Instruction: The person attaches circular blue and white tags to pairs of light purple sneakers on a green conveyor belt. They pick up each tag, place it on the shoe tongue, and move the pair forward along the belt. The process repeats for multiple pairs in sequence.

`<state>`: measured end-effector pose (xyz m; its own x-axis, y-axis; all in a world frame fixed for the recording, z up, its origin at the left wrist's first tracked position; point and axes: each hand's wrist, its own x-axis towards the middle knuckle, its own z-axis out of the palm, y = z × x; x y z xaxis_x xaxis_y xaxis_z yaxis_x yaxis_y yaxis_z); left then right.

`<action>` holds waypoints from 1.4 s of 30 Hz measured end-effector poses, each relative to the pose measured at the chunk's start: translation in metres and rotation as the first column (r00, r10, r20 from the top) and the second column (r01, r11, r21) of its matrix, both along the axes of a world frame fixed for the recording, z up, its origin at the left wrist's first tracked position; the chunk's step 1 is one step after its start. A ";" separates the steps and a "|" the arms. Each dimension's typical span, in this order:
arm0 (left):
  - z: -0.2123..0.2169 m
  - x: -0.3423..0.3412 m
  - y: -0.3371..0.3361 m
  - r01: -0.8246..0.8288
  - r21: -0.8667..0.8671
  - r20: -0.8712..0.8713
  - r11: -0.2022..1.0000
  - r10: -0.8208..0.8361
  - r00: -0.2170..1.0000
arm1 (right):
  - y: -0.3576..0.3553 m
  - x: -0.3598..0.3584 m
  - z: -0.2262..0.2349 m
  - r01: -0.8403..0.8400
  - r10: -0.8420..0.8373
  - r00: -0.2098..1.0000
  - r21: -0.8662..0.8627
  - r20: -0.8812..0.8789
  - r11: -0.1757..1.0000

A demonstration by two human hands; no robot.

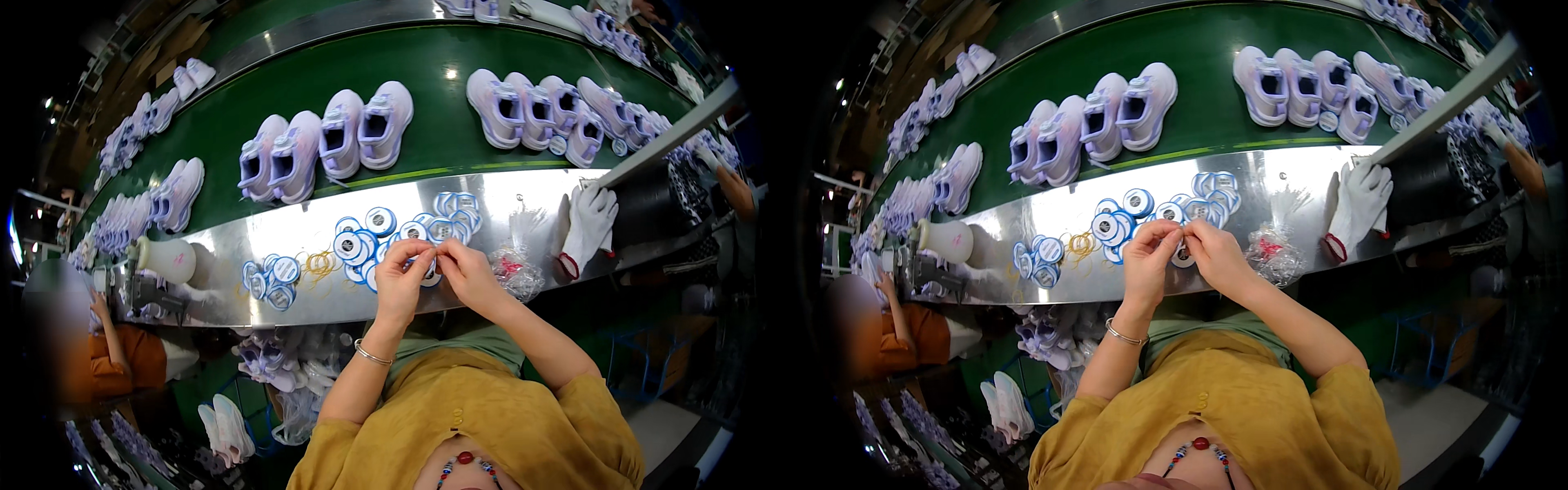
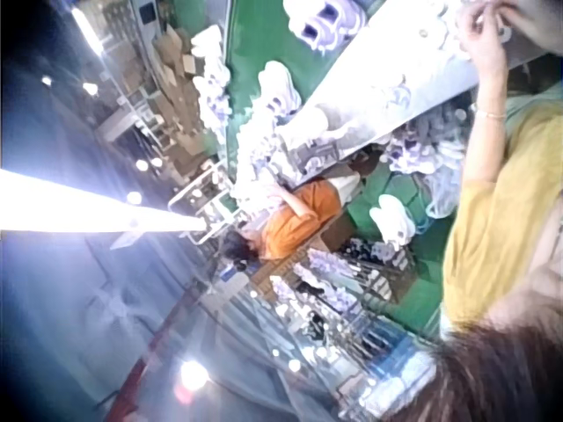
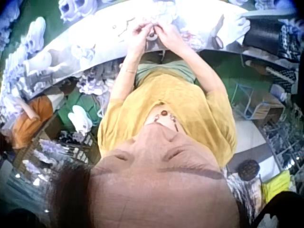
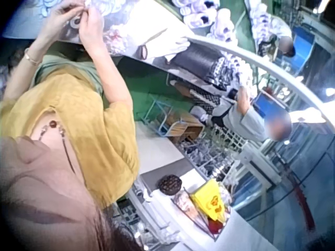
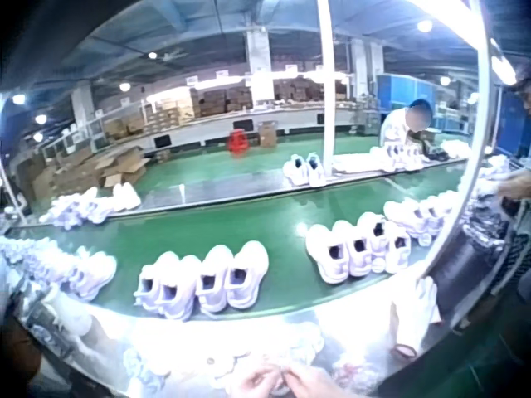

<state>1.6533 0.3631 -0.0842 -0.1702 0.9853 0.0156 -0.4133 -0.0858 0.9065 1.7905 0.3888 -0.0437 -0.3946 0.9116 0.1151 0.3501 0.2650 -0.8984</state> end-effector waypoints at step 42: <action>0.008 -0.063 -0.001 -0.213 0.022 -0.347 0.977 0.207 0.915 | 0.027 -0.057 0.022 -0.036 0.029 0.991 0.047 0.130 0.998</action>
